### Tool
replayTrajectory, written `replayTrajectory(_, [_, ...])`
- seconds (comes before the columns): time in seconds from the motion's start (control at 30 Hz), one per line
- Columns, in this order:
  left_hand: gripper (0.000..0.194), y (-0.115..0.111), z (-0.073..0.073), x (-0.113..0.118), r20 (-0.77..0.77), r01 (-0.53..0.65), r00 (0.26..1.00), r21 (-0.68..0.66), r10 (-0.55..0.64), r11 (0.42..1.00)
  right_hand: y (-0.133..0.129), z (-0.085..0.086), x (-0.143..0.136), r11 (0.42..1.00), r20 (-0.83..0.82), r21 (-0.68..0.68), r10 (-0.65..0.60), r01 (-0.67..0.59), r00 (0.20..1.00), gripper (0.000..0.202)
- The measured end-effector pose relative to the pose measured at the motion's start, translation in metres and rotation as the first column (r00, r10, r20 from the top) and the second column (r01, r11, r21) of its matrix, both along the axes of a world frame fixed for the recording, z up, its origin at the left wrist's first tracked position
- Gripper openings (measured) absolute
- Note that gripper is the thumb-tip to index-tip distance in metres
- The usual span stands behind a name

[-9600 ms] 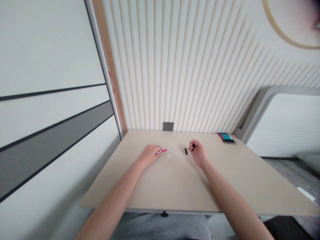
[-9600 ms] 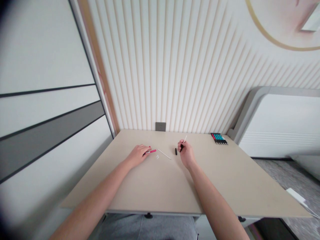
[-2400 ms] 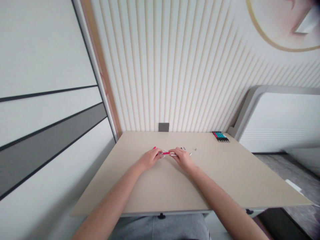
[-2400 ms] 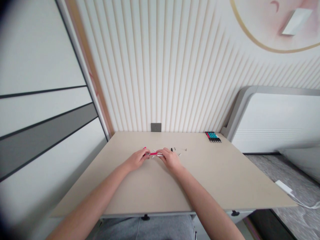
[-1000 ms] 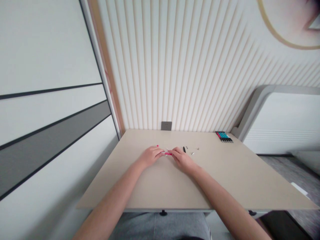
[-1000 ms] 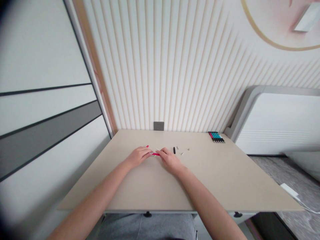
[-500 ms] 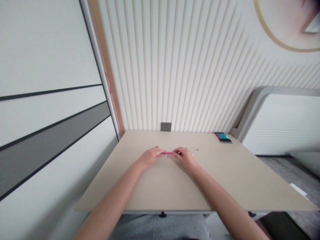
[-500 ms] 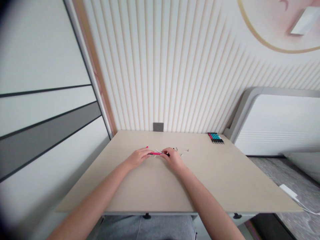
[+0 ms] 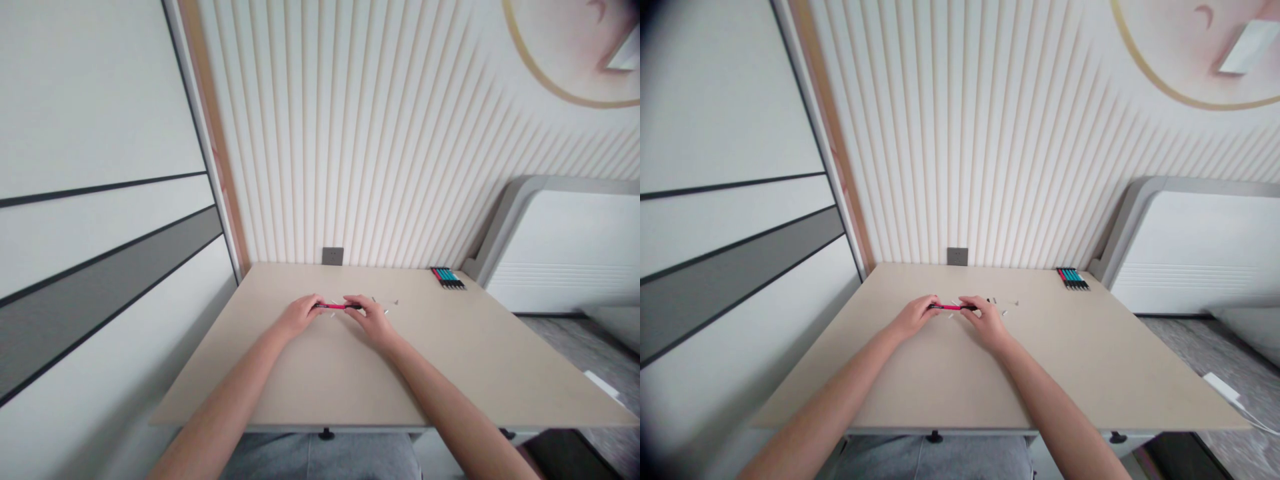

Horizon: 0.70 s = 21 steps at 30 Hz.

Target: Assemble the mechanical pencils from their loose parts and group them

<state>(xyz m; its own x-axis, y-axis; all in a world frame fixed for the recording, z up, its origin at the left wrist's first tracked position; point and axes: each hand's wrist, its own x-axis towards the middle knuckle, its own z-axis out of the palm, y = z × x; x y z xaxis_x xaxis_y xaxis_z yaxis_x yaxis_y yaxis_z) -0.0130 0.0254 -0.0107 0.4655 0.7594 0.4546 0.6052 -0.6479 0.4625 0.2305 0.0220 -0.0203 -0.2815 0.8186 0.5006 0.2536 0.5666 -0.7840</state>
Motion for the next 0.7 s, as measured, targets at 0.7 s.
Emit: replayTrajectory(0.7, [0.017, 0.001, 0.001, -0.001, 0.096, 0.055, 0.993, 0.098, -0.064, 0.994, -0.007, 0.007, 0.003, 0.979, 0.036, -0.197, 0.054, -0.046, 0.998, 0.033])
